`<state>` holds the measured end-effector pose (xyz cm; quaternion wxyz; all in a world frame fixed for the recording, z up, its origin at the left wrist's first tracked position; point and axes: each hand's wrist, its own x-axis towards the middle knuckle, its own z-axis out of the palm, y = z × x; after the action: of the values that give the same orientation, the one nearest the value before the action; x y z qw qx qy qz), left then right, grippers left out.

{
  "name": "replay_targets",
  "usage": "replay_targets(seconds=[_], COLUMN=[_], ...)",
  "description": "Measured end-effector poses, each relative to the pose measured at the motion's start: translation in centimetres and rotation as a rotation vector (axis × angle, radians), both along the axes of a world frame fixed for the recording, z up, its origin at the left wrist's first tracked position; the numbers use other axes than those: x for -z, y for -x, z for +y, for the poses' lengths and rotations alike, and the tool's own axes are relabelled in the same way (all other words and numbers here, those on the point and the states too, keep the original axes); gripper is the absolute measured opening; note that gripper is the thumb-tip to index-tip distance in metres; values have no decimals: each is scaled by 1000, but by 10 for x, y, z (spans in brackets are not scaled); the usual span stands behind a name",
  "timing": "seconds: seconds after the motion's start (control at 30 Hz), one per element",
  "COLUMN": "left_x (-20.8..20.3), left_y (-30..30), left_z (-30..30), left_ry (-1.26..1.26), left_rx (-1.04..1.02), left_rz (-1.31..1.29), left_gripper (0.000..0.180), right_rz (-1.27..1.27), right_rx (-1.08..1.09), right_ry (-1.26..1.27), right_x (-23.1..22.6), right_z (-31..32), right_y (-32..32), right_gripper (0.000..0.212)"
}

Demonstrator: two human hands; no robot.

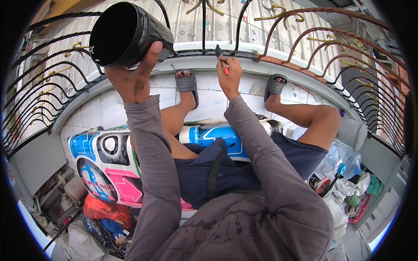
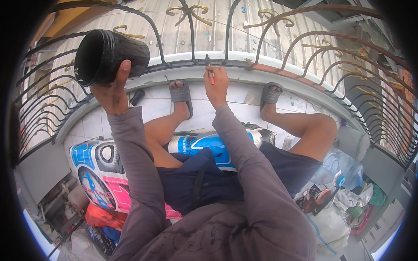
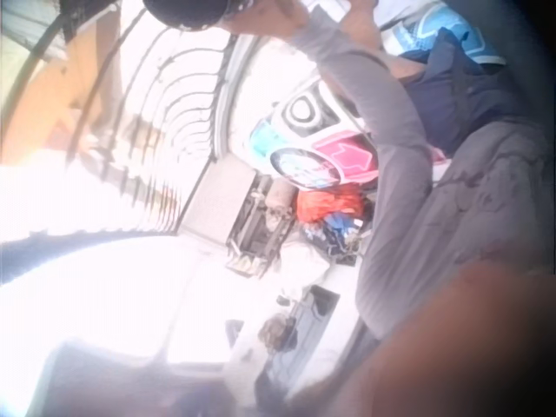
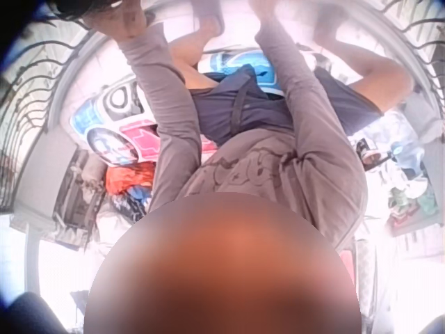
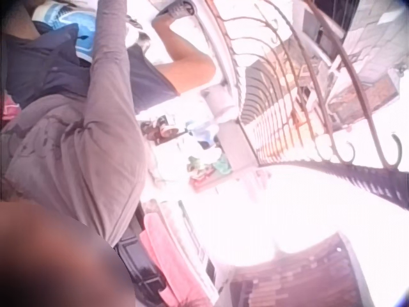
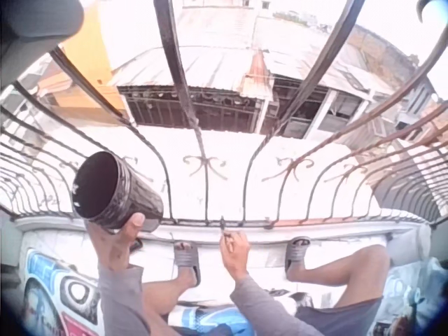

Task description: The person sits on a tiled balcony floor and paints a metal railing black using a small paintbrush and a paint can. They repeatedly dip the brush into the can and apply paint to the vertical bars and decorative elements of the railing.

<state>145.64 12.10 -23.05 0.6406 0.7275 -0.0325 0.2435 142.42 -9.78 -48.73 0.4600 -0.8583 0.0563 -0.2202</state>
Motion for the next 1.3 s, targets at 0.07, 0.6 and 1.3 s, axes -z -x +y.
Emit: replay_targets(seconds=[0.07, 0.6, 1.3], left_x=[0, 2, 1], left_y=[4, -3, -4], left_z=[0, 4, 4], left_ry=[8, 49, 51], left_rx=[1, 3, -13], left_rz=[12, 12, 28], left_gripper=[54, 52, 56], right_rz=[69, 402, 469], right_rx=[-120, -315, 170], right_ry=[207, 409, -376], right_x=[-12, -12, 5], right_z=[2, -4, -2], right_y=[-9, -60, -74], right_gripper=[11, 5, 8])
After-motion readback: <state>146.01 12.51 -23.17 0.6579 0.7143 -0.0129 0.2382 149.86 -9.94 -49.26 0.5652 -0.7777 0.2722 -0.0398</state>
